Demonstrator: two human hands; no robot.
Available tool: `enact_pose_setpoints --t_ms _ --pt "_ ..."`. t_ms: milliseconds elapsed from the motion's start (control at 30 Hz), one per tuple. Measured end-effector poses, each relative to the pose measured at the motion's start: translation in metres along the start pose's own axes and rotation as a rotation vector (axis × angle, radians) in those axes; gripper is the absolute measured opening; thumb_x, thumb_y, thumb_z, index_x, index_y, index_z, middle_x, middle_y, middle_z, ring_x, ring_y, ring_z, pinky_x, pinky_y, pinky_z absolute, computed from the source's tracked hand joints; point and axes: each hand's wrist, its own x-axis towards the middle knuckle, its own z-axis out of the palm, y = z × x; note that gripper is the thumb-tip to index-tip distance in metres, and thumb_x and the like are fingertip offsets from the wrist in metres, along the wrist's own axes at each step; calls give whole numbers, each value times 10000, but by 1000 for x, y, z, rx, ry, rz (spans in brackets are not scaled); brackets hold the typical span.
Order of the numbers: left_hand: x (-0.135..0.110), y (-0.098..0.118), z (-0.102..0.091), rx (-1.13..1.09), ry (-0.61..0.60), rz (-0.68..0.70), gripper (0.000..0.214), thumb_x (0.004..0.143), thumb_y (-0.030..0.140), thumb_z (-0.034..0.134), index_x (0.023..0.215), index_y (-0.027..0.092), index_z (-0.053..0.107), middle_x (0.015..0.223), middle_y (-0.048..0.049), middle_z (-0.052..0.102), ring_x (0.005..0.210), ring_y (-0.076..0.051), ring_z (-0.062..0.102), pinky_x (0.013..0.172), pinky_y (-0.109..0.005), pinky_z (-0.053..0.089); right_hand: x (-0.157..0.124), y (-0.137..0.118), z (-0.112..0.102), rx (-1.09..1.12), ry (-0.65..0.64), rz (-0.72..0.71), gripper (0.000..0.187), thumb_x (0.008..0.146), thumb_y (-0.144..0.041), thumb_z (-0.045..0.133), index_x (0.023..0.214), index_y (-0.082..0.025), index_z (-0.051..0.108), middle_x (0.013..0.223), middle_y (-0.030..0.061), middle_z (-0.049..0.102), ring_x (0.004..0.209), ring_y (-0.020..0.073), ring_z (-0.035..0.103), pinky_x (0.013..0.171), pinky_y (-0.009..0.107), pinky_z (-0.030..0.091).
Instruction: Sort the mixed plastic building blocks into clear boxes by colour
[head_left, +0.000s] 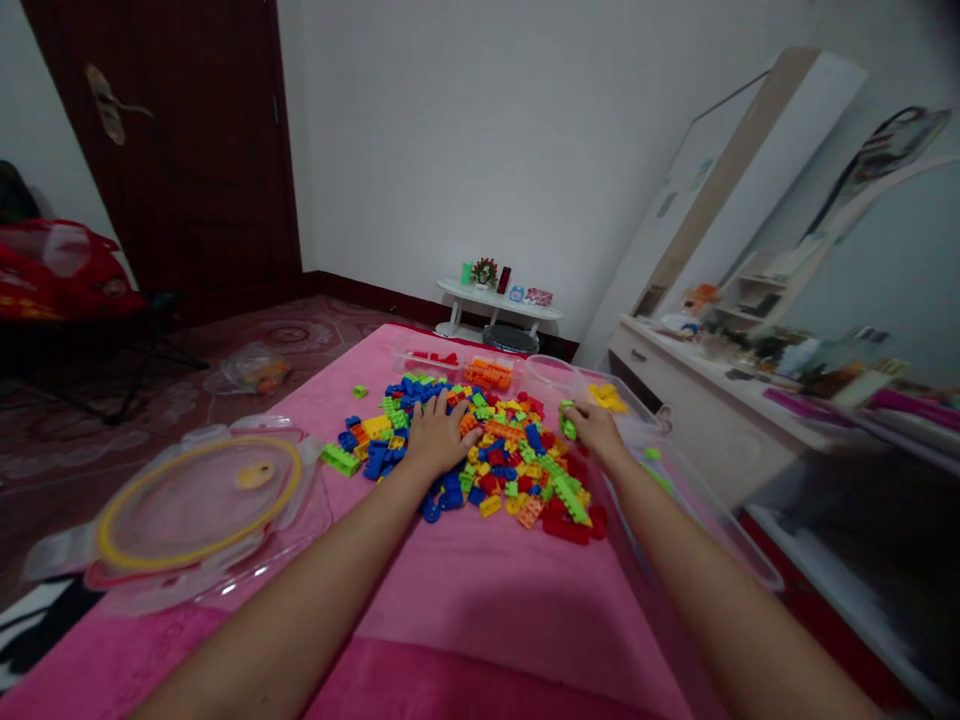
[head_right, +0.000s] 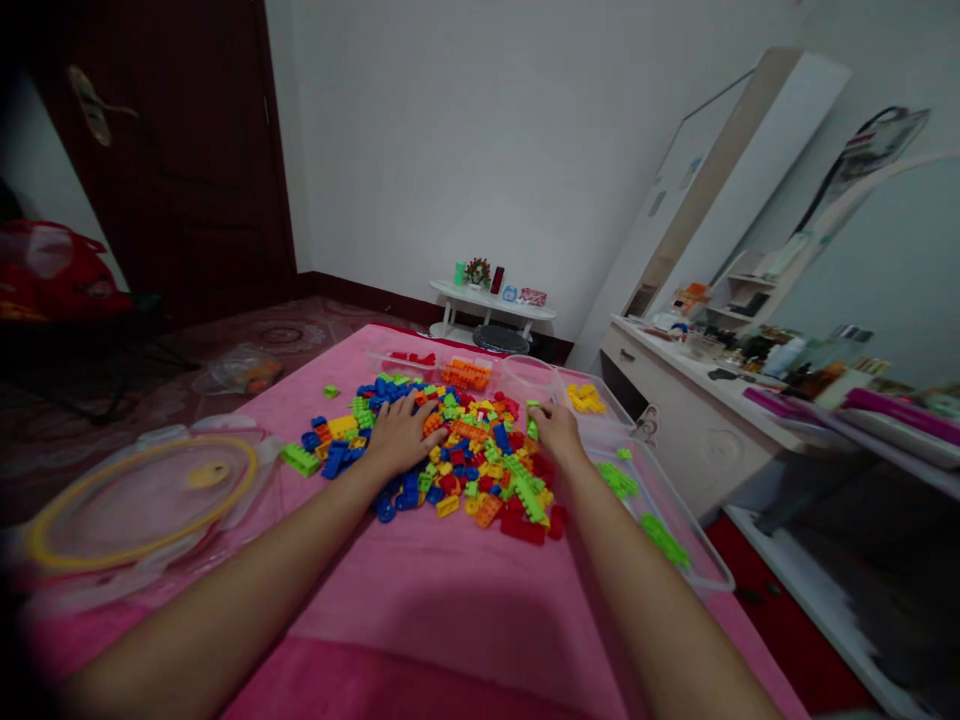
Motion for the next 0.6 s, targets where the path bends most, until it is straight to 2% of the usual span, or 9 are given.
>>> enact_pose_setpoints --t_ms 100,233,433,533,600 --pt "0 0 0 7 27 13 641 857 631 335 1377 264 412 1459 -134 352 1306 -334 344 1068 -529 214 -19 -3 -4 248 -31 105 248 851 -322 474 672 -164 541 520 -24 523 442 99 486 423 200 384" --pt "0 0 1 28 32 7 632 852 631 347 1359 266 438 1450 -127 369 1301 -324 354 1068 -515 224 -38 -8 -3 536 -78 245 205 840 -291 513 687 -154 519 515 -18 522 380 71 449 342 160 334" --pt "2 -2 4 39 27 15 613 857 622 344 1360 283 434 1464 -107 354 1312 -312 339 1075 -505 223 -37 -12 0 847 -157 388 181 897 -256 398 729 -189 414 536 -23 488 383 65 440 328 126 307" --pt "2 -2 4 46 23 20 614 859 622 339 1360 281 434 1465 -105 352 1306 -309 346 1076 -500 218 -36 -12 -4 925 -183 389 190 915 -295 367 754 -198 396 599 -11 514 423 69 464 335 121 292" --pt "2 -3 4 50 26 26 611 859 622 338 1357 282 438 1455 -104 365 1300 -308 353 1073 -494 220 -35 -11 -13 953 -184 358 170 899 -305 420 769 -196 410 615 -12 523 433 63 460 341 121 274"
